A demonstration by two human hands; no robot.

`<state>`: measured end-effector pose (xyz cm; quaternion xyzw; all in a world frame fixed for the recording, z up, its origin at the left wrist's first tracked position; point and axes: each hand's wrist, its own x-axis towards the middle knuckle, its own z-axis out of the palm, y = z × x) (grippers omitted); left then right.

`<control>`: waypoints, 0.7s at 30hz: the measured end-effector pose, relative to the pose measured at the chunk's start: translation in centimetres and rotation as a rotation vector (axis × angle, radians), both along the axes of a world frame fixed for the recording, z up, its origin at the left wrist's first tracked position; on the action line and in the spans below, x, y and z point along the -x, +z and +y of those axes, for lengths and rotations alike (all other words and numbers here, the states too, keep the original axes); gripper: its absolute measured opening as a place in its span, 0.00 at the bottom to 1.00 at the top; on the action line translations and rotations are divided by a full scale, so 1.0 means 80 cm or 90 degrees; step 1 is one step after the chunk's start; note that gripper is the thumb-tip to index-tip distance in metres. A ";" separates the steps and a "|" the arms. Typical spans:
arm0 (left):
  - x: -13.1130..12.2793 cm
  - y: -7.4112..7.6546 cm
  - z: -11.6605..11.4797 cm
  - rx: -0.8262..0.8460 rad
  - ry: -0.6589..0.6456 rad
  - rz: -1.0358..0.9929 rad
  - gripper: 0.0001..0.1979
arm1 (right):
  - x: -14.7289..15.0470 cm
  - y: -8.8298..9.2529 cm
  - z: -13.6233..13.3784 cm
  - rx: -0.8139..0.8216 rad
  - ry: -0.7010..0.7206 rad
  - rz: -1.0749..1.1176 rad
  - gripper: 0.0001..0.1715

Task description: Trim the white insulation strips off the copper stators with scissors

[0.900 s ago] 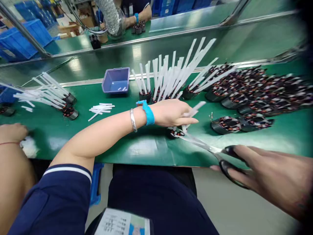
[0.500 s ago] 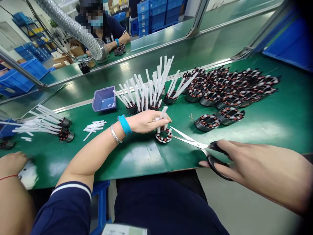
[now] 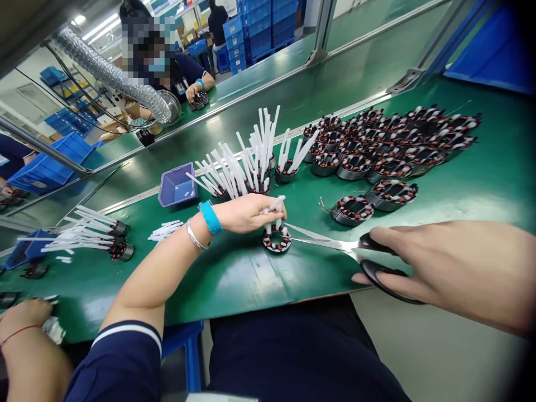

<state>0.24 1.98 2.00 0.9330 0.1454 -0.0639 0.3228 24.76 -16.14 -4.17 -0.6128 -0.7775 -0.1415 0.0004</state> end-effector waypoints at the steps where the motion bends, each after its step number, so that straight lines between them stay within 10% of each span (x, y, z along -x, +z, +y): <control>1: 0.000 0.001 0.001 0.006 -0.006 0.004 0.13 | -0.008 -0.001 0.003 0.007 -0.021 0.003 0.23; 10: 0.002 0.002 0.004 0.002 -0.022 -0.009 0.14 | 0.007 0.052 0.063 0.280 -0.060 -0.027 0.22; 21: 0.001 -0.002 -0.002 -0.014 -0.055 -0.027 0.14 | -0.021 0.041 0.092 0.311 0.017 0.009 0.26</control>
